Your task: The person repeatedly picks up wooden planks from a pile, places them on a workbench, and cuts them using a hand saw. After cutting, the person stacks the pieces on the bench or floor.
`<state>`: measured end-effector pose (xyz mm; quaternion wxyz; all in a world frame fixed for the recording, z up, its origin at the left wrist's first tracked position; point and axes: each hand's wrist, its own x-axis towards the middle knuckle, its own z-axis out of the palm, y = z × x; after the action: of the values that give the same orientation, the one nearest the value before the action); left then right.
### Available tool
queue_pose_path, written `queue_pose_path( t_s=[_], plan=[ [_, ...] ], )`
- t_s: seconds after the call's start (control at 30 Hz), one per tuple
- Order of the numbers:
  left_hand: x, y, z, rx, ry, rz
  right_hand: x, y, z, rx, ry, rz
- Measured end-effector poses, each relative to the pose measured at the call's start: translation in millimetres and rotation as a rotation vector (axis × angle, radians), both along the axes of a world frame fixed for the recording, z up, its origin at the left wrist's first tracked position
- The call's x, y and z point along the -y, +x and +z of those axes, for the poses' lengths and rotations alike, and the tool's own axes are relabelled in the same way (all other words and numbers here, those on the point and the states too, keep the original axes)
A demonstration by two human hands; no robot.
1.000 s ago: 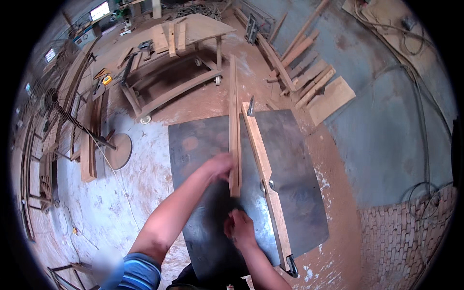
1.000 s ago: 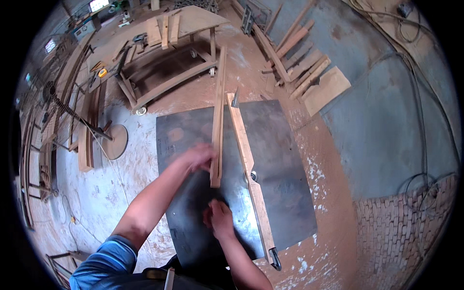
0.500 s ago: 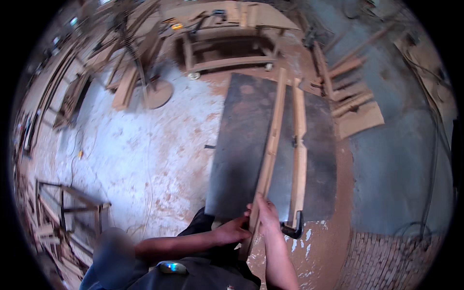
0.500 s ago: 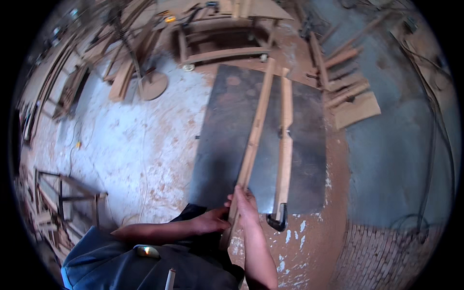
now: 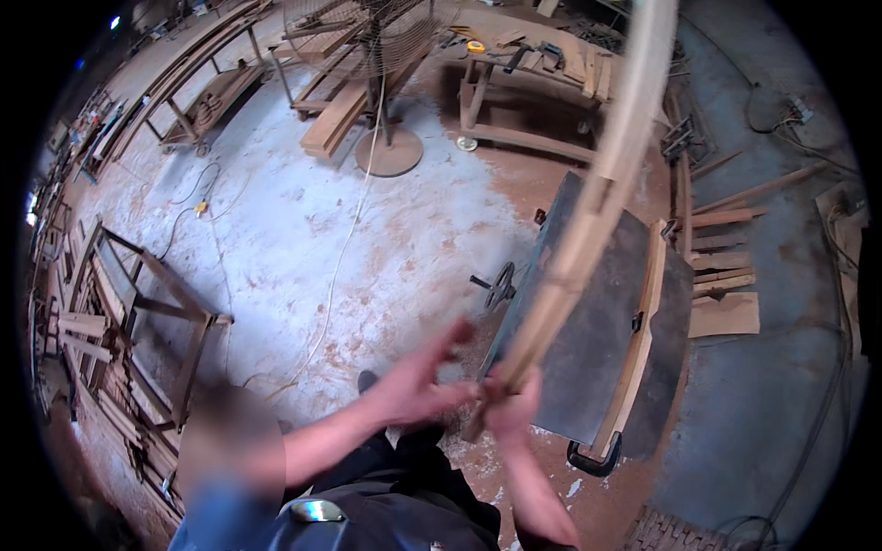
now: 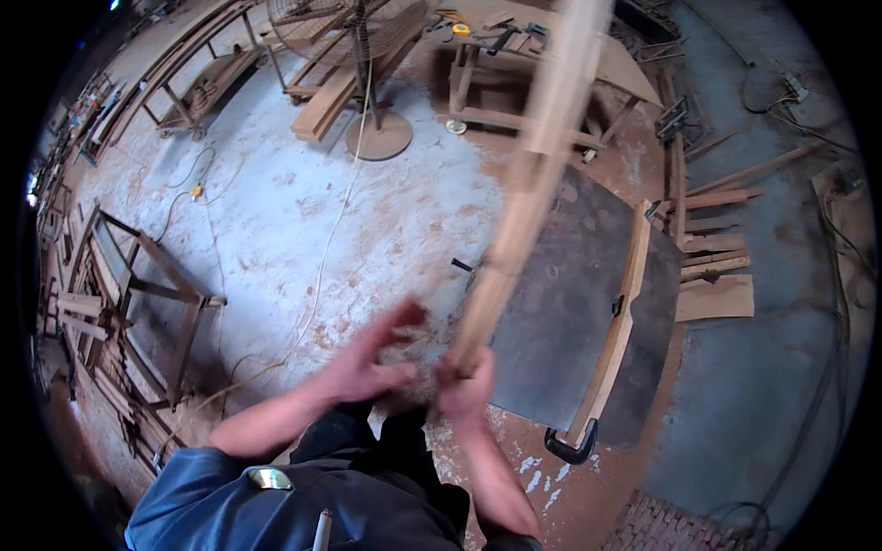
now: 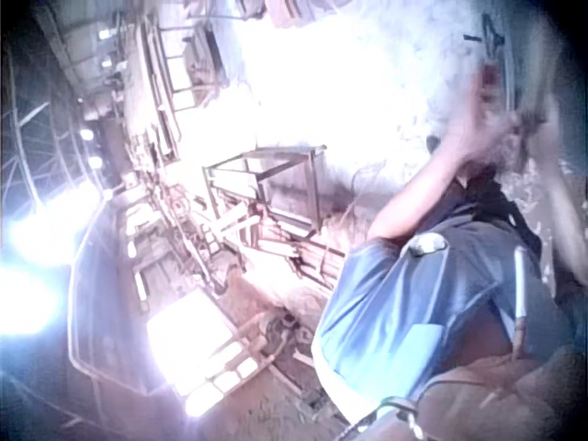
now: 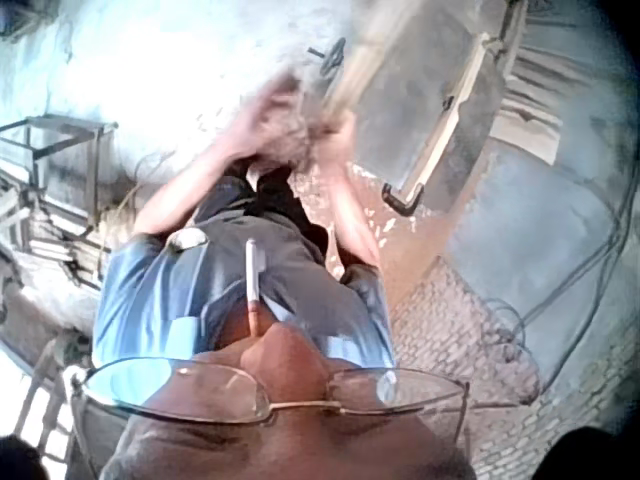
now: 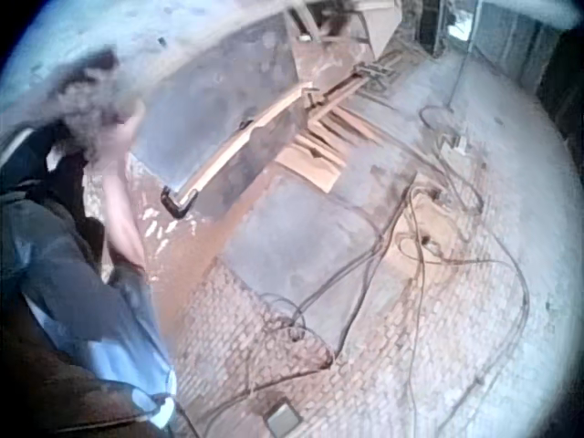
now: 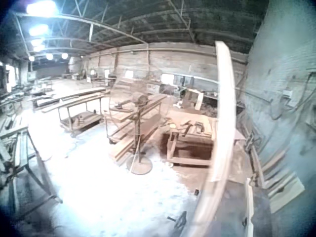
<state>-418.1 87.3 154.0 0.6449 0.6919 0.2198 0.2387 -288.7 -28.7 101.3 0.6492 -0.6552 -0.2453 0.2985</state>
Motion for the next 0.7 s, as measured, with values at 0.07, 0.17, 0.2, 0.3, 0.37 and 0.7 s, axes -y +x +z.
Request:
queue_pose_path(
  t_s=[0.07, 0.17, 0.2, 0.3, 0.37, 0.7],
  plan=[
    [-40.9, -12.1, 33.0, 0.102, 0.059, 0.058, -28.4, -18.6, -26.6, 0.349, 0.061, 0.237],
    [-81.8, -45.7, 41.0, 0.141, -0.169, 0.376, -79.1, -67.7, -42.9, 0.227, 0.021, 0.527],
    [-92.8, -59.7, 44.4, 0.132, -0.285, 0.616, -100.1, -77.2, -46.9, 0.512, 0.137, 0.537],
    [-128.4, -127.9, 16.9, 0.226, -0.091, 0.948, -153.6, -71.1, -89.7, 0.26, 0.109, 0.398],
    [-148.2, -177.0, 0.3, 0.263, -0.017, 1.13, -195.2, -23.5, -101.5, 0.139, -0.245, 0.279],
    [-233.7, -335.1, -2.4, 0.052, 0.307, 1.816, -306.4, 235.7, -231.0, -0.699, -0.258, -0.509]
  ],
)
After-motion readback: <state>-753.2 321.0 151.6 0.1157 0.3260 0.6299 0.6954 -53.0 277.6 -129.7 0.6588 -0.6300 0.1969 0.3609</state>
